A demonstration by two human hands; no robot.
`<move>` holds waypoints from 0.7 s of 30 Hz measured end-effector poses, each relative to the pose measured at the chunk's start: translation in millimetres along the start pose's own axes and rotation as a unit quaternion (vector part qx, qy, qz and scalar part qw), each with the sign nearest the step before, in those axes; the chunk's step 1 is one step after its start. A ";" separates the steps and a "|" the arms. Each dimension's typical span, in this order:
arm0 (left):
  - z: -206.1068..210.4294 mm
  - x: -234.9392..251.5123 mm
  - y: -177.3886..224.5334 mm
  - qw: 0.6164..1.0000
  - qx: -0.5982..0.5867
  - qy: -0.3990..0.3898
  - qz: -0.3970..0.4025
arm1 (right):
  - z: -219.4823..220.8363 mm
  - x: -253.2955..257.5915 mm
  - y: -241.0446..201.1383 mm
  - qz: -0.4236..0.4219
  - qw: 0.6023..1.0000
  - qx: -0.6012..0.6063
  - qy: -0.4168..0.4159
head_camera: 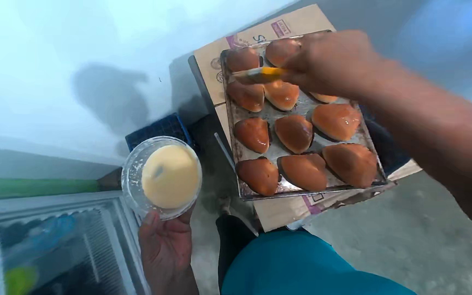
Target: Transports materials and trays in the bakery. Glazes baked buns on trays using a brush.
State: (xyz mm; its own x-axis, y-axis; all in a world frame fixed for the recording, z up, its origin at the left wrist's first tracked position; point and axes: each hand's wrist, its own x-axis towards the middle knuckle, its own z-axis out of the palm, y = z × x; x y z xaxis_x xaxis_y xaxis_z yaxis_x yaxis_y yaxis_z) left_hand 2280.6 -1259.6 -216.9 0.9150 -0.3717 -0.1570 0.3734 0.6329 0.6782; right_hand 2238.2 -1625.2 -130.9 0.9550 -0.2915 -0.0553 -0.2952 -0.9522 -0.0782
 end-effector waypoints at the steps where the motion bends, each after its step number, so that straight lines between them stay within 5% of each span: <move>1: 3.1 8.1 -1.3 1.000 0.003 -0.010 -0.007 | 13.1 11.7 -4.0 -0.018 1.000 -0.012 0.020; 5: -0.9 48.8 3.8 0.998 0.006 -0.052 -0.039 | 48.0 -0.3 3.2 -0.101 0.994 -0.039 0.007; 8: -15.5 86.2 14.0 0.996 0.017 -0.058 -0.062 | 2.1 -28.7 0.8 -0.029 0.989 -0.100 -0.100; 10: -22.6 110.4 21.3 0.995 0.027 -0.064 -0.078 | -20.9 -16.9 -9.5 -0.002 0.992 -0.101 -0.079; 13: -28.5 140.4 30.1 0.990 0.021 -0.091 -0.102 | -11.6 31.8 -44.3 0.038 0.996 -0.075 -0.016; 17: -39.5 173.7 40.0 0.986 0.001 -0.122 -0.114 | 28.0 34.7 -45.3 0.016 0.995 -0.069 -0.066; 21: -53.6 194.1 45.6 0.985 -0.017 -0.115 -0.126 | -20.3 10.7 -32.3 0.088 0.987 -0.052 -0.123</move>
State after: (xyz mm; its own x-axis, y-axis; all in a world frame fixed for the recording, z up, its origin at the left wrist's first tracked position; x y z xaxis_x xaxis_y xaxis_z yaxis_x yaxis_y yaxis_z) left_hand 2483.5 -1266.5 -254.9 0.7350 -0.6619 -0.1472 0.5928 0.5218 0.6134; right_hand 2258.6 -1599.5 -108.8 0.8491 -0.4351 -0.2994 -0.4395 -0.8965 0.0562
